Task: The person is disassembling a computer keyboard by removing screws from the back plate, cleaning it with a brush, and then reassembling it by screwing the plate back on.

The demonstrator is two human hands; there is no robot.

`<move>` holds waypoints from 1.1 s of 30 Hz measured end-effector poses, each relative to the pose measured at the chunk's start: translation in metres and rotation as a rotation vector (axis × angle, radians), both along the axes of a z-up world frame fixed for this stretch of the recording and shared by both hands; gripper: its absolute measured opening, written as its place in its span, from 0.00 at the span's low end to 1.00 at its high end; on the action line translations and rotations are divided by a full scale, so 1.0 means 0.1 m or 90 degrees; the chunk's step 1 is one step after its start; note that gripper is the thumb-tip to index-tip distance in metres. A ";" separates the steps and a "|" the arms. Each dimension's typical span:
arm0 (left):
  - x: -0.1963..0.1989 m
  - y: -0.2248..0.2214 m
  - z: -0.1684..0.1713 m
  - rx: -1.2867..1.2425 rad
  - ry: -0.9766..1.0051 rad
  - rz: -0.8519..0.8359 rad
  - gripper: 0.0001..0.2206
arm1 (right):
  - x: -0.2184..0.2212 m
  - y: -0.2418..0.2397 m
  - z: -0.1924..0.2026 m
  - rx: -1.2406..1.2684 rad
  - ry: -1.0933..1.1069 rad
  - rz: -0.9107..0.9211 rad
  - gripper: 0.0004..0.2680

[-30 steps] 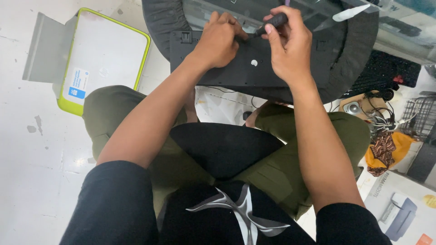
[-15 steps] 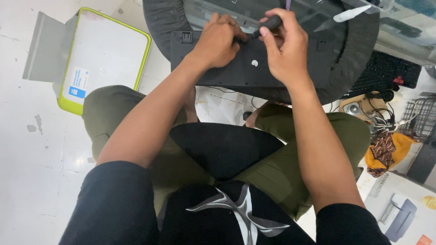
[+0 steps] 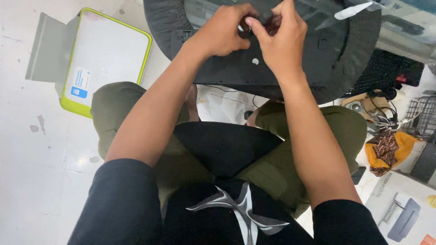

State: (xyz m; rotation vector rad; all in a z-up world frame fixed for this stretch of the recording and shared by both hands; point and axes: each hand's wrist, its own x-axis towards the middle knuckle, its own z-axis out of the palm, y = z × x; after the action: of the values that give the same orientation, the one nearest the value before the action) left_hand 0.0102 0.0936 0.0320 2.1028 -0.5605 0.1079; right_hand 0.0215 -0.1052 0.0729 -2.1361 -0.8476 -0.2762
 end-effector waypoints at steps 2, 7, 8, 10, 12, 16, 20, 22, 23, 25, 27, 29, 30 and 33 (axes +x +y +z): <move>0.04 -0.06 -0.12 -0.013 -0.036 0.043 0.14 | -0.01 0.05 0.10 -0.014 -0.009 0.006 0.15; 0.07 -0.07 -0.12 -0.021 -0.002 0.075 0.09 | -0.06 0.03 0.44 -0.029 -0.013 0.116 0.09; 0.09 -0.05 -0.15 -0.014 -0.011 0.065 0.10 | -0.07 0.02 0.51 -0.031 0.006 0.140 0.07; 0.07 -0.04 -0.17 -0.008 -0.018 0.055 0.10 | -0.07 -0.01 0.50 -0.036 0.026 0.163 0.05; 0.05 -0.05 -0.14 0.017 0.040 0.039 0.16 | -0.01 -0.08 0.38 -0.041 -0.029 0.099 0.07; 0.06 -0.02 -0.32 0.139 0.016 0.034 0.24 | 0.03 -0.10 0.22 -0.051 -0.037 0.001 0.16; 0.07 -0.04 -0.37 0.294 0.015 0.033 0.10 | 0.05 -0.16 0.27 0.020 0.005 -0.032 0.11; 0.07 -0.05 -0.42 0.332 0.001 0.039 0.08 | 0.09 -0.24 0.28 0.053 0.031 -0.042 0.09; 0.07 -0.07 -0.46 0.381 -0.030 0.042 0.07 | 0.12 -0.30 0.27 0.100 0.040 -0.047 0.08; 0.09 -0.09 -0.54 0.429 -0.063 0.043 0.06 | 0.18 -0.40 0.26 0.147 0.047 -0.055 0.07; 0.13 -0.12 -0.62 0.464 -0.138 0.037 0.05 | 0.21 -0.49 0.27 0.225 0.081 -0.035 0.06; 0.12 -0.15 -0.62 0.486 -0.137 0.035 0.08 | 0.21 -0.54 0.28 0.233 0.082 -0.037 0.05; 0.11 -0.16 -0.62 0.510 -0.132 0.037 0.11 | 0.21 -0.56 0.29 0.241 0.085 -0.034 0.04; 0.08 -0.23 -0.55 0.568 -0.107 0.056 0.16 | 0.21 -0.59 0.27 0.258 0.086 -0.053 0.04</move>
State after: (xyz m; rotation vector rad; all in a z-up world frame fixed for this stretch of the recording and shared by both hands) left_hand 0.0185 0.0711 -0.0235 3.0076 -0.6948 0.0947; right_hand 0.0423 -0.1640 0.0999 -1.7895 -0.5700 -0.3135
